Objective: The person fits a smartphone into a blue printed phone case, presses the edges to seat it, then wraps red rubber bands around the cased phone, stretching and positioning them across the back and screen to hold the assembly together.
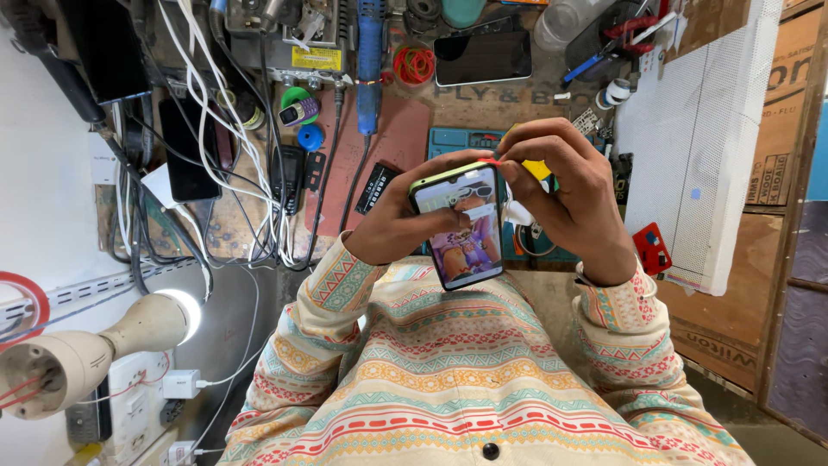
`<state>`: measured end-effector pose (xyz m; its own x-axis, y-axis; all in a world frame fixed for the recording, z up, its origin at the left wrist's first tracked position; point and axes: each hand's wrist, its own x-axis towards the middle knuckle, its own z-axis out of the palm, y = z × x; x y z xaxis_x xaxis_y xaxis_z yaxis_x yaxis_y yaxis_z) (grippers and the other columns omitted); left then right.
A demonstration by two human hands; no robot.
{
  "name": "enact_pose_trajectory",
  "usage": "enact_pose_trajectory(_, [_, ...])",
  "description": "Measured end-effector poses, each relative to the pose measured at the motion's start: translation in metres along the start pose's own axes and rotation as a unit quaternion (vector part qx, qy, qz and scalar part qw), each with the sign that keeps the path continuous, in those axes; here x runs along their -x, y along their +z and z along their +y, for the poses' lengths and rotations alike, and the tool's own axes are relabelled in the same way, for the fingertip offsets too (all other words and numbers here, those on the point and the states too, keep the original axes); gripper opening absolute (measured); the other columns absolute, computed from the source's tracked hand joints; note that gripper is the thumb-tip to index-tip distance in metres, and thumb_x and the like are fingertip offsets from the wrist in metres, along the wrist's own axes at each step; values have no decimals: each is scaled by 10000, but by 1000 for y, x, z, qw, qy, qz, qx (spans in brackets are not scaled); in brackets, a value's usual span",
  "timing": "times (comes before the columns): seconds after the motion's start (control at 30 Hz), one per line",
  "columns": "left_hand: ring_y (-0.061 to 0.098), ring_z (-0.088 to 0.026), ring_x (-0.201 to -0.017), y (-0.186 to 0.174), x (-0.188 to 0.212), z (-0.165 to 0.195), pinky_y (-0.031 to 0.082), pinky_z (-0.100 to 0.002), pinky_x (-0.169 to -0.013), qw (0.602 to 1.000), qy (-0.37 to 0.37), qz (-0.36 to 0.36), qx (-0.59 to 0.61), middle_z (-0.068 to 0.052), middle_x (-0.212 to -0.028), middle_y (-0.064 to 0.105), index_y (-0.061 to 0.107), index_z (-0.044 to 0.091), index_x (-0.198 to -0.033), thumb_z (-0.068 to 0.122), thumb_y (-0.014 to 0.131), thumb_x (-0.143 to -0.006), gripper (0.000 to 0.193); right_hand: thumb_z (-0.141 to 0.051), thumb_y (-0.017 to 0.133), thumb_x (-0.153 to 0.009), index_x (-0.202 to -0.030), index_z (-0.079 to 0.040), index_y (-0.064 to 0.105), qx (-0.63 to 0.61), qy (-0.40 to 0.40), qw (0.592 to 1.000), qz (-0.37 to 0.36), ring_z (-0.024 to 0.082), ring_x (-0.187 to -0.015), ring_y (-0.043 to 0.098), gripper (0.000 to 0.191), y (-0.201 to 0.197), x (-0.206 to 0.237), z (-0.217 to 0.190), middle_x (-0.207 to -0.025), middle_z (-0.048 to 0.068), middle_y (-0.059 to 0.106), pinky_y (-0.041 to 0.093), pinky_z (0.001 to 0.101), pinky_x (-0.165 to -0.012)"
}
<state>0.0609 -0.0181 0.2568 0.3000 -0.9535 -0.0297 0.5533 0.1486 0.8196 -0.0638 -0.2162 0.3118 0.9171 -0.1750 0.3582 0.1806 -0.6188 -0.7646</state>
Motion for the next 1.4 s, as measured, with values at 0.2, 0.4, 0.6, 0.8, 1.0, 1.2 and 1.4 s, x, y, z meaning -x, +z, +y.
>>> enact_pose_trajectory(0.2, [618, -155, -1207, -8, 7, -7, 534, -340, -1049, 997, -32, 44, 50, -82, -1327, 635, 492, -4, -1523, -163, 655, -891, 673, -16, 656, -1033, -1050, 4, 614, -193, -33, 980, 29, 221, -1065, 672, 49, 14, -8, 16, -1075, 116, 683, 555, 345, -970])
enact_pose_trajectory(0.4, [665, -159, -1065, -20, 17, -12, 551, -305, -939, 994, -77, 71, -38, -96, -1195, 702, 512, -12, -1488, -153, 699, -821, 707, -45, 634, -1024, -1059, 26, 619, -324, 51, 944, 22, 153, -974, 683, 81, 41, -14, 40, -1034, 112, 718, 567, 318, -902])
enact_pose_trajectory(0.6, [672, -136, -1048, -28, 22, -6, 545, -303, -929, 989, -89, 103, -62, -75, -1173, 724, 552, -14, -1437, -114, 691, -788, 670, -70, 663, -1038, -1069, 28, 622, -333, 48, 942, 21, 139, -930, 676, 111, 50, -2, 60, -1030, 114, 728, 569, 302, -868])
enact_pose_trajectory(0.8, [667, -146, -1037, -17, 15, 3, 537, -301, -928, 980, -37, 174, -91, -87, -1161, 707, 582, -33, -1434, -81, 692, -808, 637, -130, 669, -1074, -1090, 36, 634, -563, 102, 819, 36, 96, -810, 602, 170, 44, 8, 55, -966, 83, 692, 493, 274, -717])
enact_pose_trajectory(1.0, [690, -204, -1024, -7, -17, 19, 575, -345, -951, 936, 180, 294, 66, -118, -1139, 682, 598, -28, -1285, -30, 641, -888, 399, -152, 660, -983, -984, 2, 693, -100, 85, 991, 11, 154, -670, 629, 157, 38, 13, -3, -788, 79, 657, 493, 295, -598])
enact_pose_trajectory(1.2, [674, -150, -905, 1, -48, 25, 605, -264, -748, 824, 250, 484, 157, -61, -1033, 643, 615, 24, -1195, -20, 685, -820, 385, -122, 730, -953, -906, -29, 657, 33, -8, 993, 111, 257, -821, 651, 127, 66, 13, -8, -843, 90, 659, 518, 372, -726])
enact_pose_trajectory(1.4, [701, -184, -762, -18, -53, 48, 628, -299, -674, 787, 303, 498, 205, -87, -935, 664, 645, 1, -1021, -16, 693, -825, 202, -143, 802, -887, -840, -95, 653, 164, -149, 965, 139, 241, -897, 678, 164, 64, 41, 22, -849, 36, 631, 505, 424, -854])
